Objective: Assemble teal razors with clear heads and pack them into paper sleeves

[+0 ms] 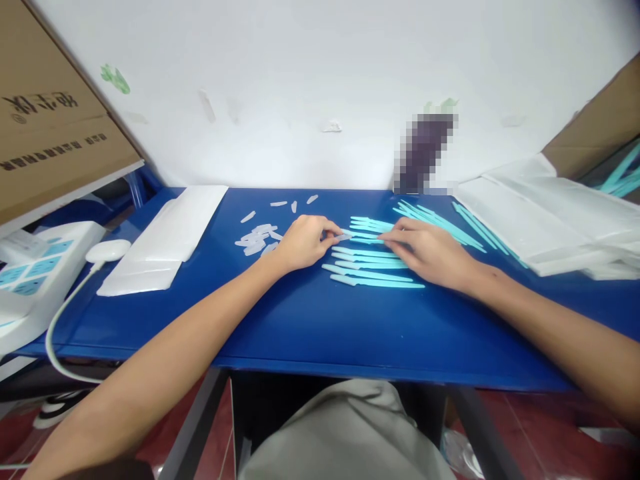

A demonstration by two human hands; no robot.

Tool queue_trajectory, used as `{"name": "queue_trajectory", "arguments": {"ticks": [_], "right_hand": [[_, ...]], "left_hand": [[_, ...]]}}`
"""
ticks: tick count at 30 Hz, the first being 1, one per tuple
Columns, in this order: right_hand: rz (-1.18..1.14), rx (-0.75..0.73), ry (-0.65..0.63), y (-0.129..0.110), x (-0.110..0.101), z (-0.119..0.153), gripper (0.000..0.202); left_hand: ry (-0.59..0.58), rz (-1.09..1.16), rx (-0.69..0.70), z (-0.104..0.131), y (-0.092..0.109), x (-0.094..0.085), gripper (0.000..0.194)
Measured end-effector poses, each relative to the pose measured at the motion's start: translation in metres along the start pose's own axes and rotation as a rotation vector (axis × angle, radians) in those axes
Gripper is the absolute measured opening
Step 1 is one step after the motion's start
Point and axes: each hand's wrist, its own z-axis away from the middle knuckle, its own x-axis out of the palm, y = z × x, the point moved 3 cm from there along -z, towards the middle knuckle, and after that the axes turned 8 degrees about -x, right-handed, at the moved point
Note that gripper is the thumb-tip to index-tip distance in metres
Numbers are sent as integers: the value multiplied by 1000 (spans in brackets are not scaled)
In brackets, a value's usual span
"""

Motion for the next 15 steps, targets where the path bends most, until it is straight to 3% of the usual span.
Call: {"name": "queue_trajectory", "arguments": {"ticks": [9,15], "right_hand": [[20,0,-7,1,-3,-1,40],[2,-76,7,-13,2,-10,42]], "left_hand": [[0,11,16,-1,-2,0,17],[3,99,99,-4,4,10,19]]}}
